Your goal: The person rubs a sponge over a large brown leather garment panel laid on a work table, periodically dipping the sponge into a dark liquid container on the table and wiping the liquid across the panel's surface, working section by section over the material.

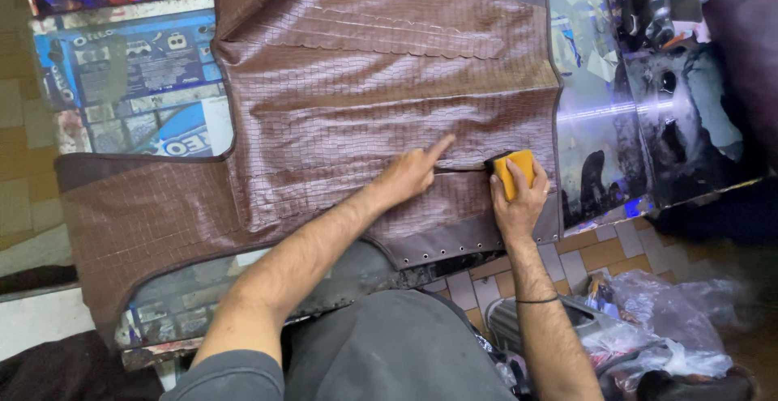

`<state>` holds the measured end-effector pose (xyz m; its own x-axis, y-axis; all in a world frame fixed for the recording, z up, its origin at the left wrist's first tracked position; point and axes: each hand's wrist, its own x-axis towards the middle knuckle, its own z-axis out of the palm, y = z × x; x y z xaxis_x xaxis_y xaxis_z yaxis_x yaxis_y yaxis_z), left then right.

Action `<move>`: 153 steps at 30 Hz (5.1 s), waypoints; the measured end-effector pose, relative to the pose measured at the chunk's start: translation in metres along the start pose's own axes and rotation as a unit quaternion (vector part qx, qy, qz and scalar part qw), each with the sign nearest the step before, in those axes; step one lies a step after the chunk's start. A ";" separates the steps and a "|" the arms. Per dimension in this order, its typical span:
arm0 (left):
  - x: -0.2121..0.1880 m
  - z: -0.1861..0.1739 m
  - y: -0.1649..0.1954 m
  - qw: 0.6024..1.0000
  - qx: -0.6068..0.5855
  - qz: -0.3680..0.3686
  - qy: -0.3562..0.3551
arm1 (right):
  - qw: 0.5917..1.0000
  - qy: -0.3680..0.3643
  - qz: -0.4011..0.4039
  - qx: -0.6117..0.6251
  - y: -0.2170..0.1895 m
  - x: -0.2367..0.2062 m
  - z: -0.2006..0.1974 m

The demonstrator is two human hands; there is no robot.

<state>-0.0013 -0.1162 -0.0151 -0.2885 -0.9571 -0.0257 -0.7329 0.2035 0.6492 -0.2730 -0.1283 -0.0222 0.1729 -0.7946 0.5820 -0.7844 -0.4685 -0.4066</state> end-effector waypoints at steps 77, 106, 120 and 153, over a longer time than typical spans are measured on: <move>-0.114 -0.087 -0.128 0.969 -0.243 0.003 0.050 | 0.998 0.048 -0.037 0.018 -0.205 -0.037 0.058; -0.213 -0.075 -0.110 0.937 0.135 0.132 0.294 | 0.989 -0.045 -0.138 -0.024 -0.225 -0.025 0.093; -0.174 -0.103 -0.176 0.969 -0.181 -0.022 0.169 | 0.966 -0.080 -0.237 -0.070 -0.296 -0.034 0.119; -0.232 -0.174 -0.215 0.977 -0.137 0.002 0.166 | 0.944 -0.060 -0.323 0.037 -0.359 -0.023 0.135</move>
<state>0.3306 0.0257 -0.0163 -0.0422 -0.9797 0.1960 -0.5271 0.1885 0.8286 0.0850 0.0056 0.0156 0.6705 -0.3689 0.6436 -0.4489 -0.8925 -0.0440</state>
